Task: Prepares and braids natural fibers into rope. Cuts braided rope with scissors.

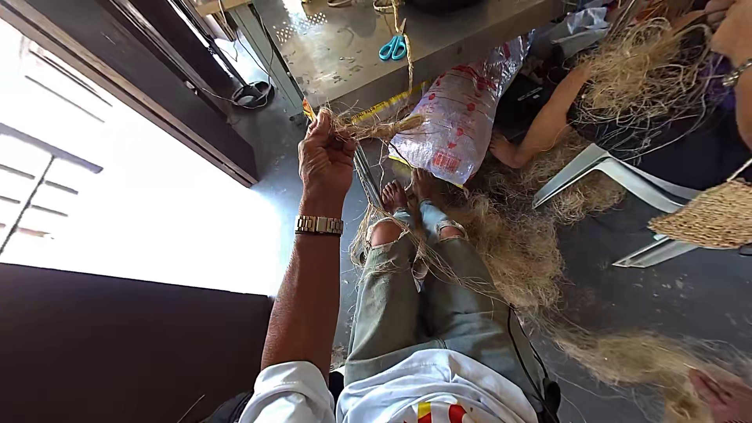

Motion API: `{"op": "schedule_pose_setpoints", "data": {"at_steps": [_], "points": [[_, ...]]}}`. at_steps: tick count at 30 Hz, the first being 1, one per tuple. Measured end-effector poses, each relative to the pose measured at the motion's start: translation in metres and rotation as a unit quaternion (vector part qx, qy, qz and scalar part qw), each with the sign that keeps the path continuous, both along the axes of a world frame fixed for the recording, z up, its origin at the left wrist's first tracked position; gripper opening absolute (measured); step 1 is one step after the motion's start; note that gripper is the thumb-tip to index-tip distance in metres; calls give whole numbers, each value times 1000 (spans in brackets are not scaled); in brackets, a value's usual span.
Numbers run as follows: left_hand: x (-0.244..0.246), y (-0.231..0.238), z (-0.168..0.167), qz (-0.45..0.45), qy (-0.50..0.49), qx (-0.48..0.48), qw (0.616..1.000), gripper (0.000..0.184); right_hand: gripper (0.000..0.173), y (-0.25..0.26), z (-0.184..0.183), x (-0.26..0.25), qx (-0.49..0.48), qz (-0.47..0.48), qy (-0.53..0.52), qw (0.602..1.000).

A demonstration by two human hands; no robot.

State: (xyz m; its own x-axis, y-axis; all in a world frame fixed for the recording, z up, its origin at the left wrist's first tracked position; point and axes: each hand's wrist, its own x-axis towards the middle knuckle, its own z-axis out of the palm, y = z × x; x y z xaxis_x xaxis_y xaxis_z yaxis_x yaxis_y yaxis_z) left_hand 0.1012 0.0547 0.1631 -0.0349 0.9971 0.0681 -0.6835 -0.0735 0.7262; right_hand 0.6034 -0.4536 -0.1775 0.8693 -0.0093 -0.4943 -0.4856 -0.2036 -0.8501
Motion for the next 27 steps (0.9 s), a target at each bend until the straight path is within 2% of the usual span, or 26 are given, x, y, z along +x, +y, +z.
{"op": "schedule_pose_setpoints", "data": {"at_steps": [2,6,8,10,12,13,14,16,18,20,21,23,25,27], "points": [[6,-8,-6,-11,-11,-10,1000,15,47,34,4,-5,-22,85,4,996],[16,-24,-21,-49,-44,-9,998,17,35,118,48,-35,-84,258,-73,960],[20,-33,-26,-58,-54,-16,997,19,33,154,73,-43,-152,389,-130,899],[24,-41,-31,-64,-67,-19,996,18,40,189,102,-50,-243,513,-194,800],[27,-50,-38,-74,-64,-10,995,17,49,220,141,-72,-254,576,-226,743],[29,-56,-42,-79,-56,-5,995,17,49,232,163,-90,-224,597,-238,733],[31,-64,-46,-82,-44,3,996,16,47,242,185,-112,-165,609,-235,739],[34,-83,-53,-98,4,31,995,16,38,258,222,-161,6,610,-201,767],[36,-97,-60,-113,24,63,991,14,39,270,242,-202,180,599,-154,765],[39,-106,-70,-118,26,81,989,12,43,281,254,-232,299,581,-99,750],[41,-111,-74,-117,26,84,989,11,38,286,257,-244,348,569,-74,741],[41,-123,-81,-117,32,93,988,10,15,293,260,-263,437,532,-27,725],[39,-135,-85,-118,32,110,986,11,17,296,261,-275,494,503,4,710],[34,-149,-89,-126,35,120,984,10,16,296,263,-282,509,488,7,709]]}}
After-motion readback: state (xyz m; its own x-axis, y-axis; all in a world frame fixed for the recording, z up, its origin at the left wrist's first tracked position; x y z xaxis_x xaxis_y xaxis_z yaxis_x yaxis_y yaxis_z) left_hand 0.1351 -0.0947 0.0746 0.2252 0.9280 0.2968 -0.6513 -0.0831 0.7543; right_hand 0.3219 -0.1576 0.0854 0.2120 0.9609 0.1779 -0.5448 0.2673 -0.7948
